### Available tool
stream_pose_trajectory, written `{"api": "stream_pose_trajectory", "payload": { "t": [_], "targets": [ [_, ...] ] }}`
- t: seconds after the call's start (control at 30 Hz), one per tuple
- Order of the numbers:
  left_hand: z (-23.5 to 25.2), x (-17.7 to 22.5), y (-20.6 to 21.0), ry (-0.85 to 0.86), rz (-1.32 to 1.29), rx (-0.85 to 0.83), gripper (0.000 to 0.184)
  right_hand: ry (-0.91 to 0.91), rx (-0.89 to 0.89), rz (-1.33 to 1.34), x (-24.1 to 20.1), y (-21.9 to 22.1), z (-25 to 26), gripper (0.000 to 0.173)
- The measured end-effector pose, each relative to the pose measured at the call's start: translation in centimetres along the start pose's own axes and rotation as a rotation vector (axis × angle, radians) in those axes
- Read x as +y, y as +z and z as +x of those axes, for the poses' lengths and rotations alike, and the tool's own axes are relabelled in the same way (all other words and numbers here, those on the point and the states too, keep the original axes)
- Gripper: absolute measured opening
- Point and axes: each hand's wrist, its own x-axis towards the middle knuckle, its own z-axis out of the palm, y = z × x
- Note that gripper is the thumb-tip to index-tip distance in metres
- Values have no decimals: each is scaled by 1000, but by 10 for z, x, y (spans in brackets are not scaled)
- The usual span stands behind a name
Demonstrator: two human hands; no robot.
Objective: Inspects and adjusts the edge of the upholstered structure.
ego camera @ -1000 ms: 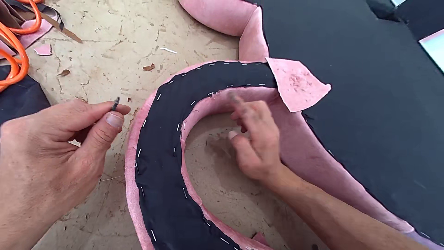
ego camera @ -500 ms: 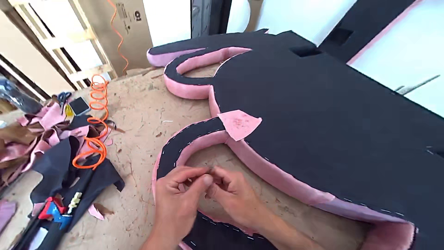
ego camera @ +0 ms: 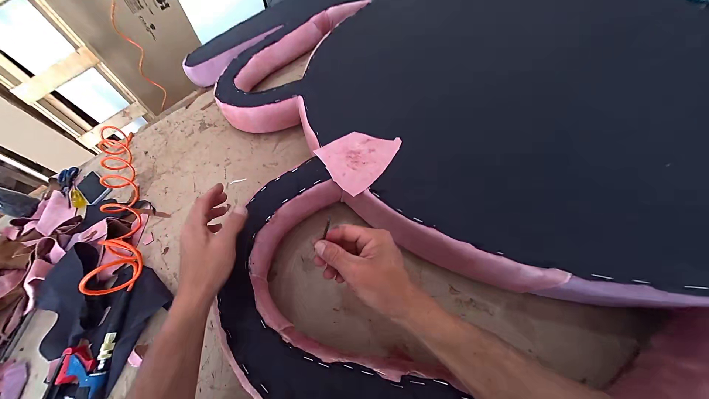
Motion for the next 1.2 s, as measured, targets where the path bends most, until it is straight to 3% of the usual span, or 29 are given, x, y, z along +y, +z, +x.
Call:
{"api": "stream_pose_trajectory", "payload": {
  "t": [0.13,0.33,0.63,0.77,0.83,0.9,1.0,1.03,1.13,1.2],
  "targets": [
    [22,-17,9,-183,-29,-178,60,-48,38,-175,4,3,2,10],
    [26,-20,15,-141,15,-256,87,-64,48,-223,7,3,1,11],
    [32,-20,24,-81,230,-185,99,-93,13,-264,7,5,-2,11],
    [23,-32,5,13,170,-327,105,-137,31,-266,9,6,0,12],
    [12,-41,-3,-7,104,-378,101,-136,40,-254,9,5,1,12],
    [0,-46,-8,5,-46,-309,82,-131,38,-254,8,5,1,12],
    [1,-53,-22,161,-220,19,29,-115,42,-245,7,5,2,12],
    [4,-50,-27,186,-230,105,24,-109,45,-241,7,4,3,12],
    [4,-30,-30,228,-166,150,45,-103,43,-238,7,4,3,12],
    [3,-19,-23,282,16,114,49,-94,44,-238,6,4,3,12]
  ]
}}
